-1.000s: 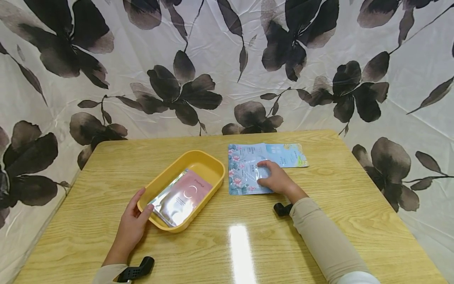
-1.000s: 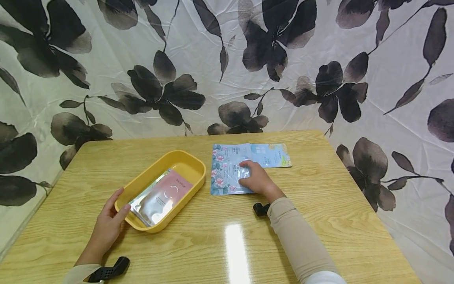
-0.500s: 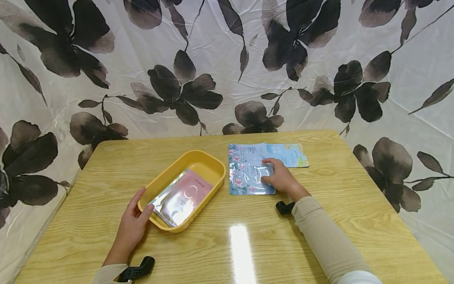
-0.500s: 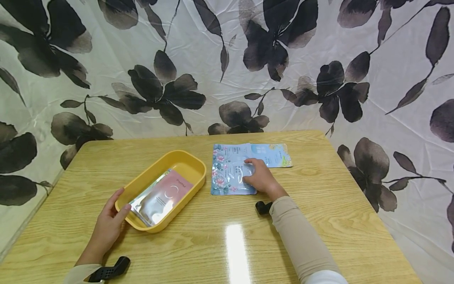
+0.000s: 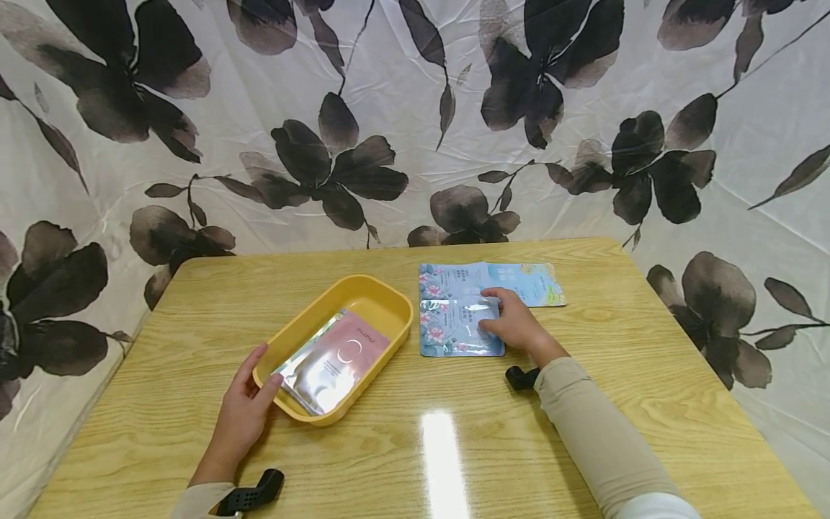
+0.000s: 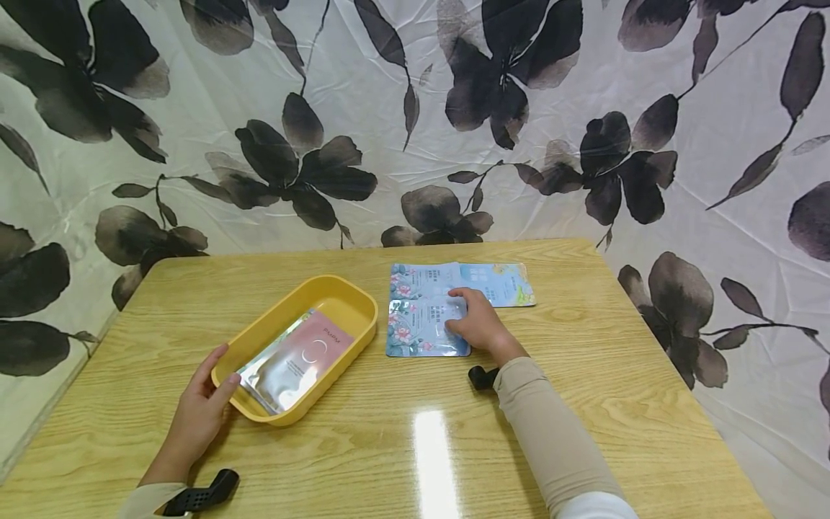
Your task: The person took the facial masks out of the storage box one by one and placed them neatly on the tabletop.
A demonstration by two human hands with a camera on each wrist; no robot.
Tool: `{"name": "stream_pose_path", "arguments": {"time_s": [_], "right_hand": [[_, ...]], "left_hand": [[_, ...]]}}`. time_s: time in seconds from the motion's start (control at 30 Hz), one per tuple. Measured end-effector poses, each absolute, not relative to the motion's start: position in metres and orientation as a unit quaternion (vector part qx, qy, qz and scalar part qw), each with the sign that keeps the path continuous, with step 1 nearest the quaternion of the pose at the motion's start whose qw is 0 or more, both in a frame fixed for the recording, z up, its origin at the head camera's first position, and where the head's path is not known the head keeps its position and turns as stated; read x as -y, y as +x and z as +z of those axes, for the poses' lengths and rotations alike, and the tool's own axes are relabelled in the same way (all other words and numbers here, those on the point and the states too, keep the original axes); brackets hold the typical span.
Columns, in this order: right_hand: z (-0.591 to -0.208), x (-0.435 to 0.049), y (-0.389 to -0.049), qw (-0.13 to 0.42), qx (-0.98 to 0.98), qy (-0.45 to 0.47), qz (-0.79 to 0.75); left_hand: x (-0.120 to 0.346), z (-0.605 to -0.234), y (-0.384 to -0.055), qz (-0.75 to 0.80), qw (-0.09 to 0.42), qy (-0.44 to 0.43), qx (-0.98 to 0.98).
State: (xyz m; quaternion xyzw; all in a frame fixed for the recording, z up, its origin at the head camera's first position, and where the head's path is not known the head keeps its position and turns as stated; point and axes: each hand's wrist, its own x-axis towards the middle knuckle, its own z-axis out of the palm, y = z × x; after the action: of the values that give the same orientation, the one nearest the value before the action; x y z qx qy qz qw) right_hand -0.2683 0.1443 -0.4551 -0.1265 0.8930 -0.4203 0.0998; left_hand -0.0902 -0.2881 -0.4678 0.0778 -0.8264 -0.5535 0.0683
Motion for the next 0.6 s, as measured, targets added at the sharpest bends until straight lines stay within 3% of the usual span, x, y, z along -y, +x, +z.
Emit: {"name": "stream_pose_path", "arguments": {"time_s": [0.6], "right_hand": [[-0.4526, -0.1440, -0.2689, 0.092, -0.894, -0.123, -0.422]], "left_hand": [[0.2891, -0.4663, -0.0905, -0.549, 0.067, 0.074, 0.830]]}}
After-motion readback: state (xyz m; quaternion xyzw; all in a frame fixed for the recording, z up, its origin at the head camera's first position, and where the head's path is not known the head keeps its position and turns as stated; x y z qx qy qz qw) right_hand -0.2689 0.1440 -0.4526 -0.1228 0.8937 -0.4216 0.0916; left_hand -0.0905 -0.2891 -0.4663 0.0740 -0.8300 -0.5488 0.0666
